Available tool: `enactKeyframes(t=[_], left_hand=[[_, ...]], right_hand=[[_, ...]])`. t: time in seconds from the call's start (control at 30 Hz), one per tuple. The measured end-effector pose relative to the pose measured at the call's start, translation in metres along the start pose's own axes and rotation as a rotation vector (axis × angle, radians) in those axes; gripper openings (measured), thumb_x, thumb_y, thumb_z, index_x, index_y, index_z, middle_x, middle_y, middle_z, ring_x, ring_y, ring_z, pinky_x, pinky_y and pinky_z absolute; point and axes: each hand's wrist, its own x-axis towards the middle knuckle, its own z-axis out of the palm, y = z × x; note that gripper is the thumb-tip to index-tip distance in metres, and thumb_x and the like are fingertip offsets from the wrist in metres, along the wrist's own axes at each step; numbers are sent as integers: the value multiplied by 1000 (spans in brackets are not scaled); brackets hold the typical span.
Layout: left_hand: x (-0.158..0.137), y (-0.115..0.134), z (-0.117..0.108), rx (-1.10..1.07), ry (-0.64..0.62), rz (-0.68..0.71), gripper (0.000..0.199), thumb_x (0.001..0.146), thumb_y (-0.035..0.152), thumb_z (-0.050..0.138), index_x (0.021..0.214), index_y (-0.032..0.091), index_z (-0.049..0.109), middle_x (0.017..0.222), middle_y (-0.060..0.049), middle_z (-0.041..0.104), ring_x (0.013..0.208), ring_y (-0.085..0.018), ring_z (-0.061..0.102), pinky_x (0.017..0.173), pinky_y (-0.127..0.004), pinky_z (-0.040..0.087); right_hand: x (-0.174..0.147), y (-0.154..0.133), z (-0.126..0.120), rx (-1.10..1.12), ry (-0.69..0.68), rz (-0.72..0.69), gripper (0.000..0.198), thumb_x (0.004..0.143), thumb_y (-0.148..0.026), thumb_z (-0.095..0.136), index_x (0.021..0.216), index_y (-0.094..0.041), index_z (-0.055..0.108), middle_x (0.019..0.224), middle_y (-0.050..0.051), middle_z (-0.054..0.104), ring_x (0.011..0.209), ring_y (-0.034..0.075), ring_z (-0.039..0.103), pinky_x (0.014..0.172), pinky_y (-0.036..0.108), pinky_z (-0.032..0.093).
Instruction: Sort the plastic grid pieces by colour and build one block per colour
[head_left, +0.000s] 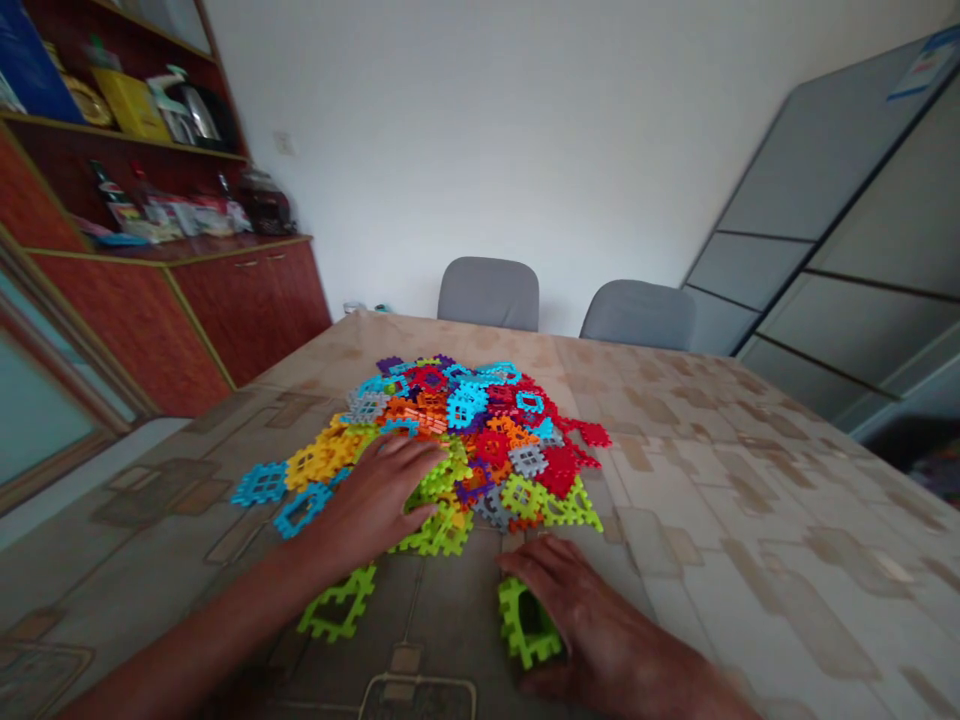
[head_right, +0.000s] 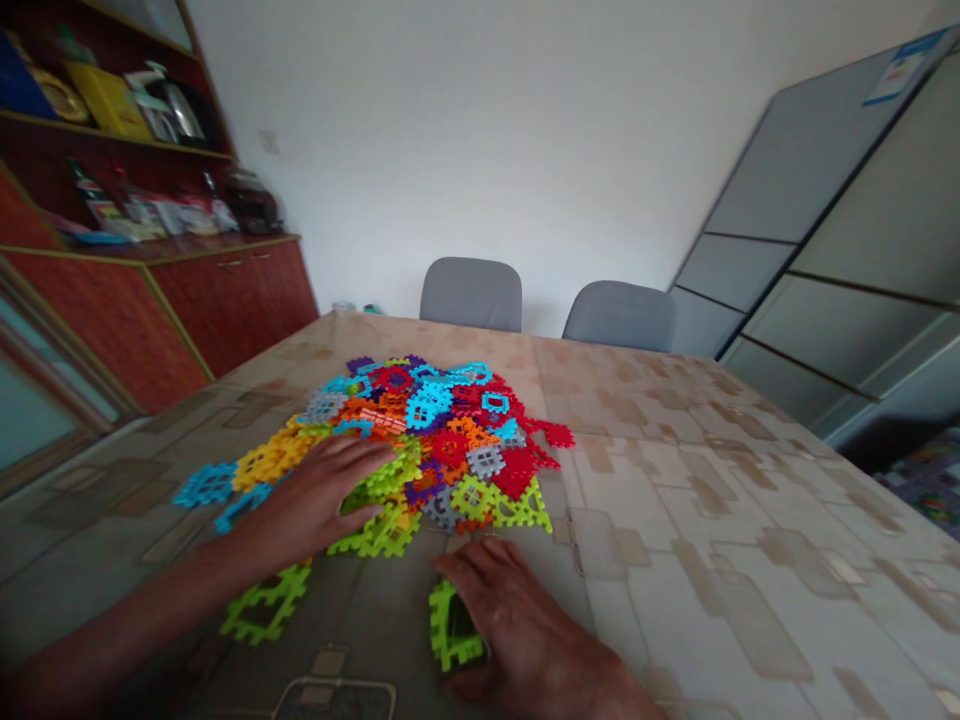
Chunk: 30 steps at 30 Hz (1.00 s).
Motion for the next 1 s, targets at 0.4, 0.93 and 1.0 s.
enactKeyframes(t=[0.4, 0.93, 1.0], left_hand=[[-16, -24, -13, -87, 121, -52, 32, 102, 37, 50, 127, 23, 65, 130, -9, 70, 123, -28, 62, 109, -46, 45], [-20, 11, -2, -91, -11, 306, 26, 100, 25, 60, 125, 28, 64, 118, -2, 73, 108, -22, 66, 94, -35, 52], [-21, 4, -1, -45, 43, 249, 30, 101, 27, 56, 130, 28, 63, 131, -3, 69, 118, -22, 64, 101, -35, 50]], right_hand=[[-15, 21, -25, -68, -51, 115, 94, 67, -10, 74, 154, -19, 41, 156, 15, 46, 145, 33, 39, 121, 53, 28], [-36, 32, -50, -23, 147, -33, 69, 90, -51, 72, 150, -27, 50, 142, 15, 60, 130, 35, 56, 107, 57, 47], [-36, 34, -48, -52, 210, -71, 63, 90, -52, 71, 147, -28, 54, 135, 13, 65, 125, 32, 61, 104, 52, 51]])
